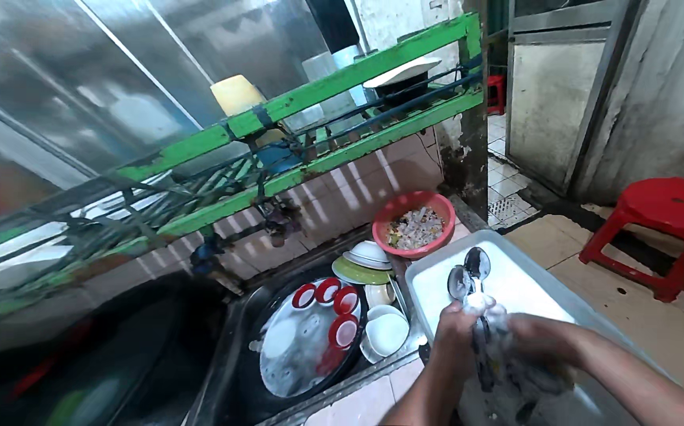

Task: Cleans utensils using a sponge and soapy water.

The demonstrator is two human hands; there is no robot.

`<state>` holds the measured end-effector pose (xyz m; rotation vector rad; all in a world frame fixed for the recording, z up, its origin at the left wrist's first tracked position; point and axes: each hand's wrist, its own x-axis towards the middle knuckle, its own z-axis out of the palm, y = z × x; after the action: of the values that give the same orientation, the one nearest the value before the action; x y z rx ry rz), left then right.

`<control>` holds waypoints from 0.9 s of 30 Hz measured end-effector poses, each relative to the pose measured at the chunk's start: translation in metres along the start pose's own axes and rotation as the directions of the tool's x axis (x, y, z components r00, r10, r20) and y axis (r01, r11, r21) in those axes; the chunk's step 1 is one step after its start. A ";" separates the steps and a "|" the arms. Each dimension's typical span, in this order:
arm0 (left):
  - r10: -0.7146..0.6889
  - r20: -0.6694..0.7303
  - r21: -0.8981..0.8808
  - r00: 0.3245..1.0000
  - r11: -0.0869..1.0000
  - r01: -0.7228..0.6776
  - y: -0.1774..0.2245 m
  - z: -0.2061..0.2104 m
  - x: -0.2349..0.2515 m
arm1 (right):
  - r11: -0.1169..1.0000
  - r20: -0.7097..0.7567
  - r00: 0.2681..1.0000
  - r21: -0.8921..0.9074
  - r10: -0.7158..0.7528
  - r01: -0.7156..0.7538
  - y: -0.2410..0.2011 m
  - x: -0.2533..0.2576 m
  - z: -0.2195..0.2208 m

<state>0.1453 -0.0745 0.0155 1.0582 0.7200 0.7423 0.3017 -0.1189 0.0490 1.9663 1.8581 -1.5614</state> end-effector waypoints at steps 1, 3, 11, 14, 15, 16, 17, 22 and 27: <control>-0.005 -0.007 -0.058 1.000 0.998 0.005 -0.001 -0.001 0.002 | 0.999 0.035 0.999 -0.048 -0.020 0.022 0.004 -0.003 0.007; -0.085 -0.120 -0.196 0.989 0.979 0.061 0.003 0.002 0.005 | 0.993 0.079 0.997 -0.114 -0.010 0.019 0.017 -0.007 0.012; -0.222 -0.033 0.055 0.974 0.973 0.224 -0.001 0.008 -0.001 | 0.797 -0.547 0.797 0.586 0.257 0.146 -0.001 -0.021 -0.039; -0.185 -0.044 0.107 0.982 0.976 0.189 -0.001 0.009 -0.002 | 0.771 -0.643 0.699 0.601 0.313 0.208 0.003 0.004 -0.029; -0.176 -0.080 0.113 0.981 0.976 0.184 -0.001 0.008 0.000 | 0.762 -0.639 0.703 0.610 0.312 0.217 0.004 0.009 -0.021; -0.154 -0.107 0.118 0.982 0.979 0.167 -0.003 0.007 0.000 | 0.769 -0.611 0.740 0.604 0.280 0.207 0.003 0.013 -0.012; -0.127 -0.125 0.130 0.984 0.981 0.143 -0.005 0.005 0.000 | 0.792 -0.575 0.783 0.581 0.238 0.186 0.002 0.016 -0.005; -0.134 -0.180 0.204 0.974 0.964 0.170 -0.005 0.004 0.000 | 0.960 -0.673 0.719 0.277 0.173 0.029 -0.003 0.021 -0.027; -0.096 -0.189 0.173 0.977 0.976 0.130 -0.007 -0.001 0.002 | 0.985 -0.555 0.826 0.173 0.095 0.003 -0.013 0.021 -0.017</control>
<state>0.1471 -0.0749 0.0080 1.1158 1.0120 0.6875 0.2984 -0.0890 0.0517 2.7674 1.8624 -1.2372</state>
